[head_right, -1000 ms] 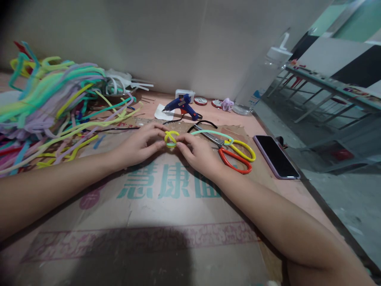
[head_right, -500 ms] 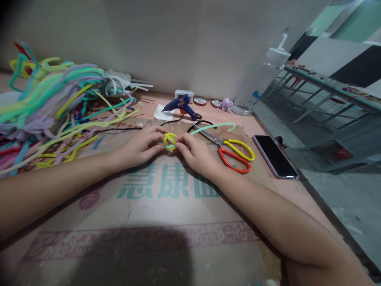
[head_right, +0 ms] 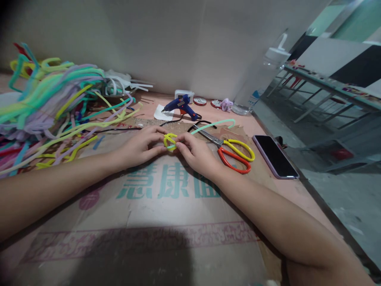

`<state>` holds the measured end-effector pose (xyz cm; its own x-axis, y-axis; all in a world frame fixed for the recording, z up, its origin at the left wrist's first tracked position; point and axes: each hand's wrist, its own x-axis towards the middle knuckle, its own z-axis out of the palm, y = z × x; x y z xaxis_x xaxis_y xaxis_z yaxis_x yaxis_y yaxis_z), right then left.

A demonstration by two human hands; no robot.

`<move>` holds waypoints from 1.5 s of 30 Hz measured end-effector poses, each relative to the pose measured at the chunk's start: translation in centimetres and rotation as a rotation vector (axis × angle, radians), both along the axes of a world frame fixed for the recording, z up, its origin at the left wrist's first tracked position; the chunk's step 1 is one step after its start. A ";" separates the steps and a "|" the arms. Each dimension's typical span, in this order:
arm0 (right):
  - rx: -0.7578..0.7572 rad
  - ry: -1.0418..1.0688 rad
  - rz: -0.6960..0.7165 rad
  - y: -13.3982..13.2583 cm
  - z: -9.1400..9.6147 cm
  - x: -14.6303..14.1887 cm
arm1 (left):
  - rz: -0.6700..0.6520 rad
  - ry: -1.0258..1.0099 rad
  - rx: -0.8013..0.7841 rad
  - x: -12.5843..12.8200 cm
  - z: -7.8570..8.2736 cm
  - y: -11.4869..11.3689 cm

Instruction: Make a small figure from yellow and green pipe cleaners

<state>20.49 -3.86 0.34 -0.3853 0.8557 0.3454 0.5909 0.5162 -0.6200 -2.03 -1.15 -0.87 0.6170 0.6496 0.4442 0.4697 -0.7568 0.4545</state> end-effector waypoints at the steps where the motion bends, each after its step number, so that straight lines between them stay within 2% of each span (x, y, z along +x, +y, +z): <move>1: -0.005 0.004 0.003 0.0 0.0 0.0 | -0.002 -0.002 -0.001 0.0 0.0 0.0; 6: -0.083 0.037 0.027 0.1 -0.3 0.0 | 0.003 -0.029 0.015 0.0 0.0 -0.1; 10: -0.074 0.030 0.021 0.2 -0.1 0.0 | 0.022 -0.056 0.015 0.1 0.1 -0.2; 16: -0.321 0.324 0.071 0.8 -0.5 0.2 | -0.015 -0.072 0.040 0.1 0.1 -0.2; 21: -0.422 0.437 0.100 1.0 -0.9 0.3 | -0.035 -0.100 0.054 0.0 0.1 -0.3; 28: -0.433 0.444 0.098 0.8 -0.8 0.1 | 0.019 -0.161 0.049 -0.1 0.2 -0.3; 35: -0.373 0.354 0.077 0.6 -0.5 0.1 | -0.013 -0.049 0.104 0.0 0.1 -0.2; 45: -0.353 0.315 0.086 0.6 -0.4 0.0 | -0.028 -0.010 0.028 0.2 0.2 -0.3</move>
